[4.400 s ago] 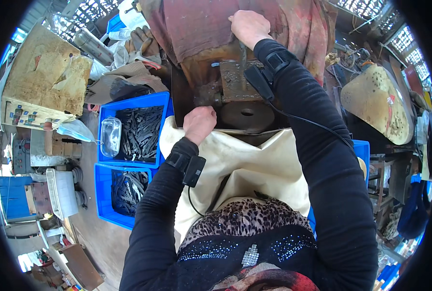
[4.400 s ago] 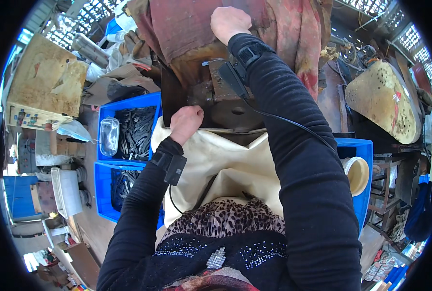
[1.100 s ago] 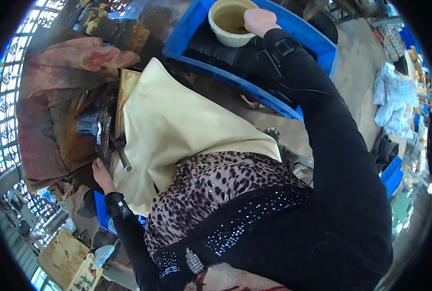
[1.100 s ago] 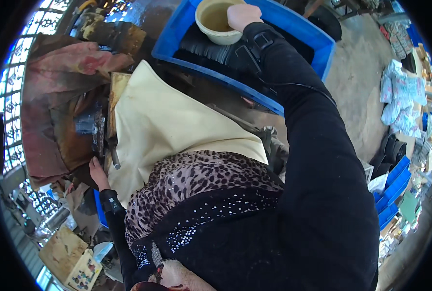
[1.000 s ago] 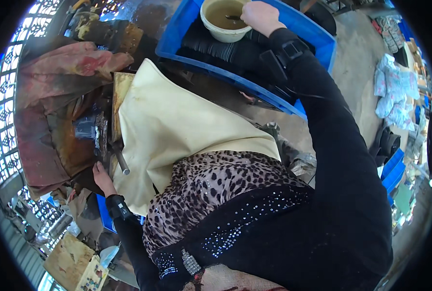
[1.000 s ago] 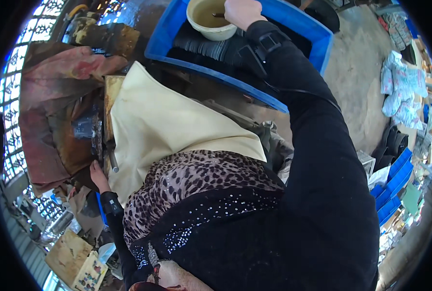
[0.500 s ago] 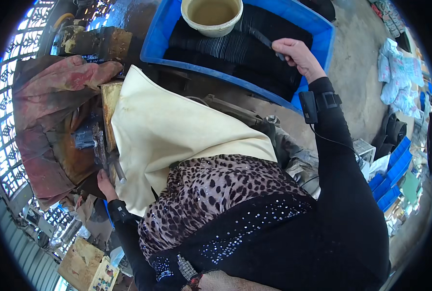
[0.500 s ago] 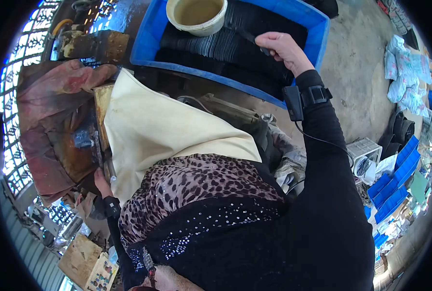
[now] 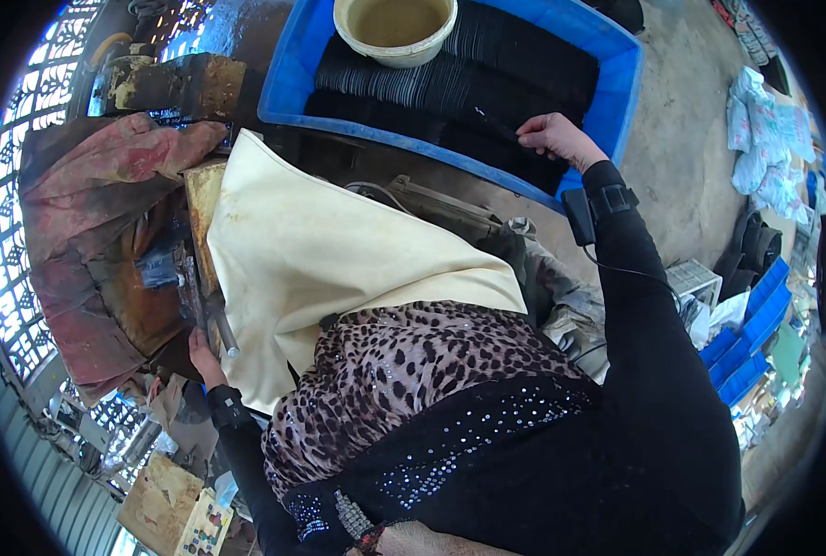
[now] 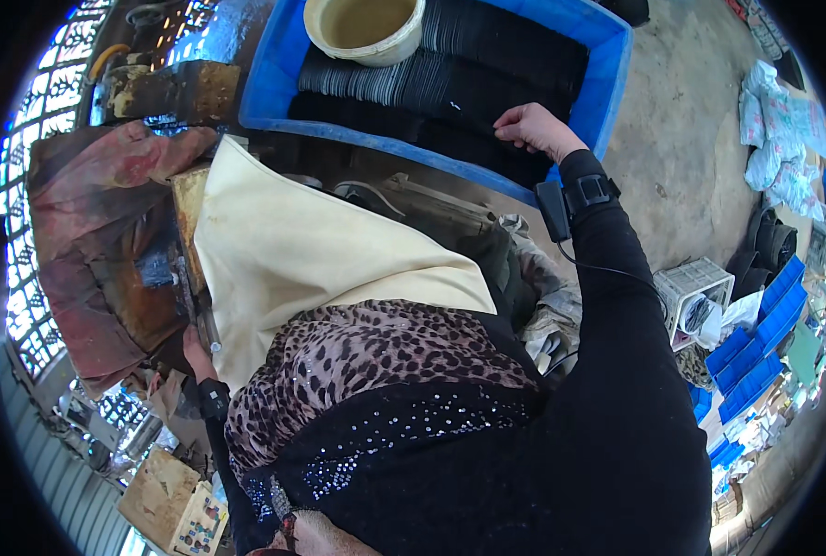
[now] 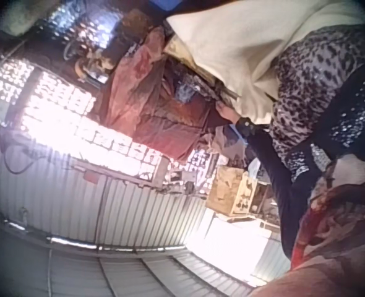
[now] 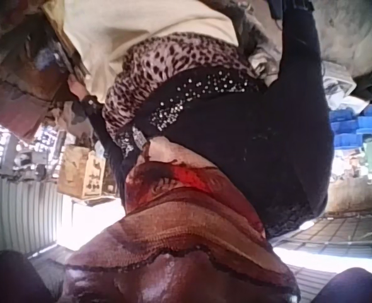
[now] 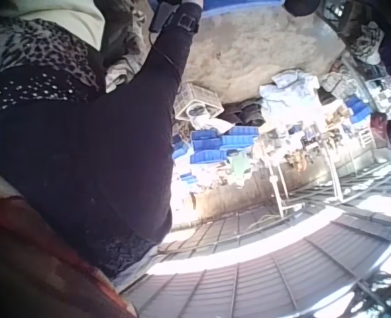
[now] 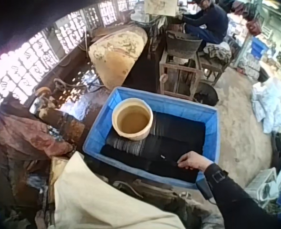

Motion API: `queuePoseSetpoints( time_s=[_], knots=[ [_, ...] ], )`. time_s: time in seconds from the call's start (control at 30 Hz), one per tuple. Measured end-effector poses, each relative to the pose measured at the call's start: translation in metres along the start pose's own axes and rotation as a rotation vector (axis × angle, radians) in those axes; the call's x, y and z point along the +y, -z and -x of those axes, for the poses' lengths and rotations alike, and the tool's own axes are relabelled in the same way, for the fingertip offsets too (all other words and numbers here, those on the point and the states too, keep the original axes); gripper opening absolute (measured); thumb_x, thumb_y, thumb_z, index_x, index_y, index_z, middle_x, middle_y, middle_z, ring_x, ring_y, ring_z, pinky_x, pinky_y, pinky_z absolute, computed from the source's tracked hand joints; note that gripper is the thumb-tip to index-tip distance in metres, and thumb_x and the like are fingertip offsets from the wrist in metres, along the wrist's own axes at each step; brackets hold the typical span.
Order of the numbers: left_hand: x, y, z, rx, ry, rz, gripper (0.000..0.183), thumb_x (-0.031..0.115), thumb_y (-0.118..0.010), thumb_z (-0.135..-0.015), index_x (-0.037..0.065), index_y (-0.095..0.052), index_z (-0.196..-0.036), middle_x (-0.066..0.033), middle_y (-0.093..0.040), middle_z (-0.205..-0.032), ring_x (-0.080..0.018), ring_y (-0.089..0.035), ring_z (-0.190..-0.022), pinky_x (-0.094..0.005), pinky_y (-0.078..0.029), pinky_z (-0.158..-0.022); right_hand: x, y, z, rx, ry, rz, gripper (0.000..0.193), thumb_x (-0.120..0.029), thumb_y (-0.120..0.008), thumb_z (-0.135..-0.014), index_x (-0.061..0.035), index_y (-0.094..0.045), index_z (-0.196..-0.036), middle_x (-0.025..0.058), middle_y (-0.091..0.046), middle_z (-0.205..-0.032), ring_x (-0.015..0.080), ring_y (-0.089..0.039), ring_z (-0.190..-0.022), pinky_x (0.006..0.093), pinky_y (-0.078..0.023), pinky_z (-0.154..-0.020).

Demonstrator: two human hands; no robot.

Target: The person sharpens metal pieces on a grinding wheel, dips them in water, and places them in a blue bin. They then move several blue bins and gather more metal pieces from a large black container.

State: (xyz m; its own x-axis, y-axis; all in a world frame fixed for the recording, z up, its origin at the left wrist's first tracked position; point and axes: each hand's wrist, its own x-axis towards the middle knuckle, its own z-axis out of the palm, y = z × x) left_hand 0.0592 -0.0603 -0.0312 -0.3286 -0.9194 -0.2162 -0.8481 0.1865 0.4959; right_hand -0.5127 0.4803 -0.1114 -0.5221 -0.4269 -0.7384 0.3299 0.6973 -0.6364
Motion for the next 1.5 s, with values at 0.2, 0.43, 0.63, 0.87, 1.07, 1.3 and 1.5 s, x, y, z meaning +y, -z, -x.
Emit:
queuePoseSetpoints(
  time_s=[0.2,0.43,0.63,0.87,1.07,1.3,1.5],
  knots=[
    [0.004,0.002,0.004,-0.014,0.05,0.016,0.035,0.023,-0.051,-0.094,-0.001,-0.058,-0.119,-0.0103,-0.063,-0.109,-0.0175,-0.058,-0.1,-0.0288,-0.043,-0.09,0.005,-0.006,-0.003,-0.036,0.003,-0.007,0.018,-0.014,-0.069,-0.08,-0.0073,-0.068,-0.096,-0.0044,-0.058,-0.067,0.0041,-0.049,-0.056,0.0199,-0.037,-0.048],
    [0.004,0.0,0.005,-0.016,0.07,0.08,0.035,0.022,-0.051,-0.093,-0.001,-0.058,-0.119,-0.0098,-0.063,-0.109,-0.018,-0.058,-0.1,-0.0287,-0.043,-0.091,0.004,-0.008,-0.011,0.005,-0.004,0.079,0.02,-0.015,-0.07,-0.078,-0.0053,-0.07,-0.096,-0.0001,-0.06,-0.068,0.0076,-0.052,-0.059,0.0226,-0.042,-0.052],
    [0.002,0.0,0.004,-0.014,0.097,0.113,0.035,0.021,-0.051,-0.093,-0.001,-0.058,-0.119,-0.0106,-0.063,-0.109,-0.0181,-0.058,-0.1,-0.0283,-0.042,-0.091,-0.009,-0.028,-0.016,0.168,0.239,0.572,0.022,-0.019,-0.067,-0.076,-0.0117,-0.072,-0.097,0.0094,-0.069,-0.083,0.0241,-0.065,-0.079,0.034,-0.051,-0.072],
    [0.001,0.0,0.003,-0.014,0.079,0.121,0.036,0.02,-0.051,-0.093,-0.002,-0.057,-0.12,-0.0112,-0.063,-0.11,-0.0184,-0.058,-0.101,-0.0283,-0.042,-0.092,-0.018,-0.047,-0.009,0.166,0.255,0.764,0.025,-0.021,-0.065,-0.076,-0.0151,-0.071,-0.1,0.0102,-0.068,-0.095,0.0284,-0.063,-0.094,0.0376,-0.05,-0.082],
    [0.003,-0.001,0.004,-0.002,0.061,0.099,0.036,0.019,-0.05,-0.093,-0.003,-0.057,-0.12,-0.0111,-0.063,-0.109,-0.0187,-0.058,-0.1,-0.0283,-0.042,-0.092,-0.022,-0.039,-0.004,0.25,0.266,0.777,0.023,-0.02,-0.062,-0.078,-0.0127,-0.071,-0.099,0.0112,-0.067,-0.095,0.0295,-0.063,-0.093,0.038,-0.05,-0.082],
    [0.012,-0.006,0.008,0.01,0.052,0.077,0.035,0.019,-0.052,-0.092,-0.004,-0.058,-0.119,-0.0104,-0.063,-0.107,-0.019,-0.058,-0.099,-0.0288,-0.042,-0.091,-0.053,-0.036,0.003,0.352,0.311,0.753,0.02,-0.023,-0.06,-0.082,-0.014,-0.071,-0.096,0.0113,-0.068,-0.091,0.0294,-0.064,-0.091,0.039,-0.051,-0.078],
    [0.015,-0.008,0.008,0.029,0.017,0.021,0.035,0.021,-0.05,-0.093,-0.002,-0.059,-0.117,-0.0144,-0.065,-0.108,-0.0217,-0.059,-0.101,-0.0298,-0.043,-0.091,-0.095,-0.052,0.012,0.415,0.504,0.793,0.019,-0.025,-0.059,-0.084,-0.0129,-0.07,-0.093,0.01,-0.068,-0.088,0.0301,-0.064,-0.087,0.04,-0.051,-0.075]
  ],
)
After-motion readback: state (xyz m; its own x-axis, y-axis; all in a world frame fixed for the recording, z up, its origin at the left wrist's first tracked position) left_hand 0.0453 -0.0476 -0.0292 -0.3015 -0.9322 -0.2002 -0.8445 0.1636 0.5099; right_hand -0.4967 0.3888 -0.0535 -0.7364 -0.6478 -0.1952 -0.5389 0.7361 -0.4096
